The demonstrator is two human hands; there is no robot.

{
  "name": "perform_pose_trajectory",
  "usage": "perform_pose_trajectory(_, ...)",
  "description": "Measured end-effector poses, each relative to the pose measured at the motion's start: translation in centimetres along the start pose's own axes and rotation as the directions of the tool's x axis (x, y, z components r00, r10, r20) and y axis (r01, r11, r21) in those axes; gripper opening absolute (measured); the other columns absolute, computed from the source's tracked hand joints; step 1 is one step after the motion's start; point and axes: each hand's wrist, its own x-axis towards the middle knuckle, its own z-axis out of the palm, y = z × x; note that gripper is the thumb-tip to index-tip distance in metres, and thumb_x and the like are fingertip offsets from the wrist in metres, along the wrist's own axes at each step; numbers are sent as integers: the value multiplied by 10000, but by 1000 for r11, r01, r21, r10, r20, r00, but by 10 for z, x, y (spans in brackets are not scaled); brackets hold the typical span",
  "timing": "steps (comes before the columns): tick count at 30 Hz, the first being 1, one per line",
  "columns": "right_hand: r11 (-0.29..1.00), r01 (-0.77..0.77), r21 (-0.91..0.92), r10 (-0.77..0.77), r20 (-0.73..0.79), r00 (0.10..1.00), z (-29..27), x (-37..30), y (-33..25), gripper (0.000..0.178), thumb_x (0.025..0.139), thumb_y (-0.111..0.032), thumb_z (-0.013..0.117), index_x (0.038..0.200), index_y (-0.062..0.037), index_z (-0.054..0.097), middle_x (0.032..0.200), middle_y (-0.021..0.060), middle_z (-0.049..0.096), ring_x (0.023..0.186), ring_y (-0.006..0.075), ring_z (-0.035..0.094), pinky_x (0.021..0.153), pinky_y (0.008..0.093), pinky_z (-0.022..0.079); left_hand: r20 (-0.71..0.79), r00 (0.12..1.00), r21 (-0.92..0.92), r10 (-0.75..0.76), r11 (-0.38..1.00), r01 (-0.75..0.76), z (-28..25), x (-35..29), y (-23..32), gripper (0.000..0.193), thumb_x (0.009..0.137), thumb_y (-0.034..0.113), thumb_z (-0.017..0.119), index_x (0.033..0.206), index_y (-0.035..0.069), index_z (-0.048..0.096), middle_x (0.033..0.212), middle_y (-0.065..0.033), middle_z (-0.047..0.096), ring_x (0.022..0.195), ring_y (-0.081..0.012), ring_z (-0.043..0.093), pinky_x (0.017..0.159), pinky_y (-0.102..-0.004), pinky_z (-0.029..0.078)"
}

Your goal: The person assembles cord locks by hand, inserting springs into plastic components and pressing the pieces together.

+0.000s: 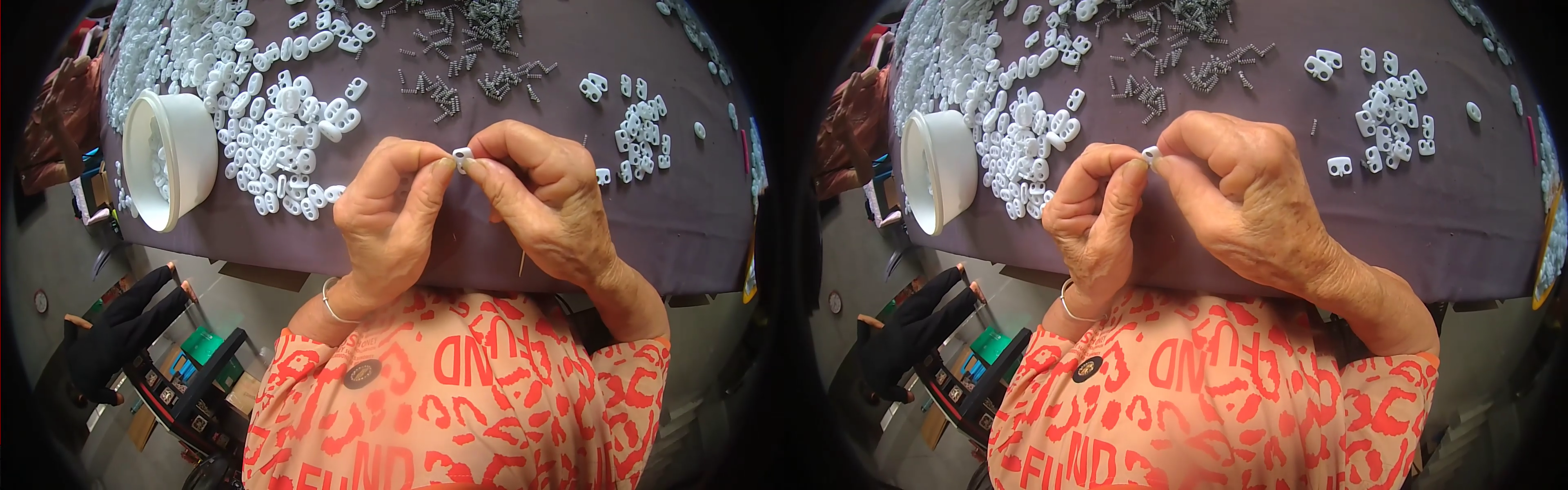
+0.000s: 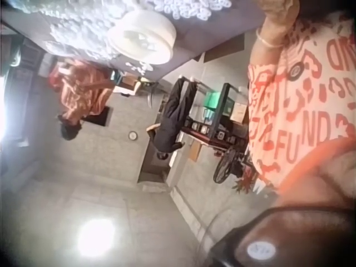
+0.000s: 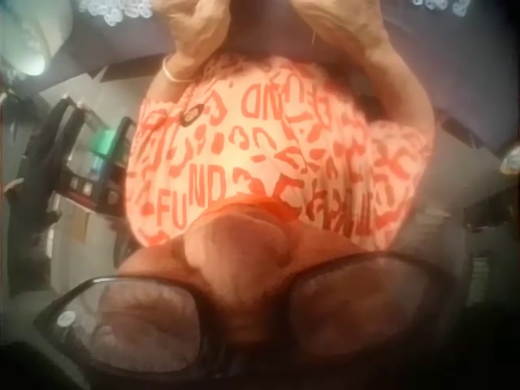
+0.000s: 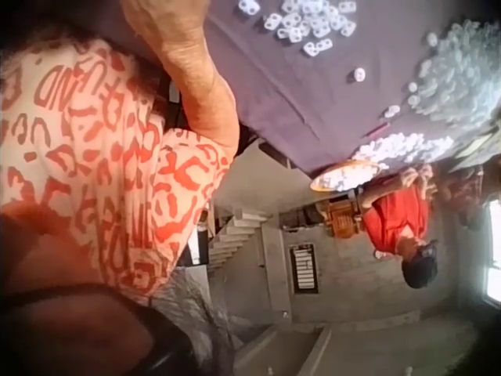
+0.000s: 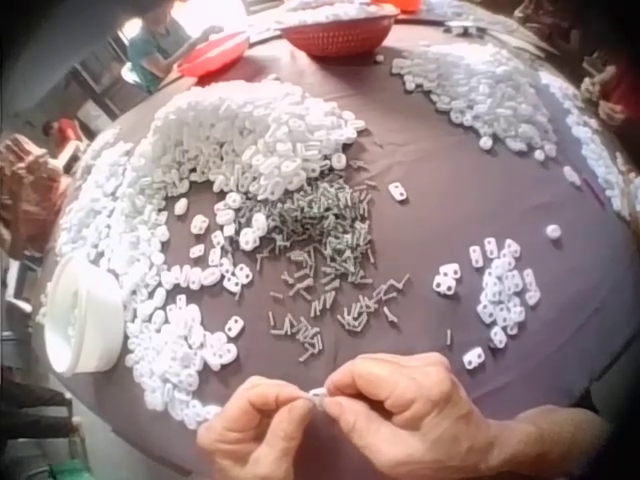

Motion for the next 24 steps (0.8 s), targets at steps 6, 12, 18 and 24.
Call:
perform_pose_trajectory(6,999,-29,15,29,0,1000,0,1,-2,121,856,-95,572,858,25,586,674,-3,560,532,34,512,467,175,431,-5,1000,39,-5,999,5,1,0,3,52,833,-3,599,866,-41,587,783,-22,554,689,-57,502,609,-185,413)
perform_pose_trajectory(12,987,-84,140,78,46,996,-5,4,0,137,864,-110,578,865,27,584,681,-13,551,533,27,506,466,169,438,49,988,-153,-147,976,152,-5,3,7,105,885,64,548,934,-21,584,761,29,539,680,-23,461,591,-166,380)
perform_pose_trajectory(18,978,-135,162,126,63,990,-6,3,-3,133,863,-109,577,863,24,582,681,-14,542,534,26,500,463,170,433,125,969,-188,-213,954,234,-9,4,9,135,891,88,546,969,-20,571,782,32,547,678,-5,441,581,-151,363)
perform_pose_trajectory(24,992,-60,112,57,31,998,-4,3,1,132,859,-111,581,859,21,582,672,-14,535,532,26,497,461,169,430,88,976,-157,-201,964,213,-5,4,7,110,866,67,585,923,-26,584,773,22,548,682,-19,454,589,-167,374)
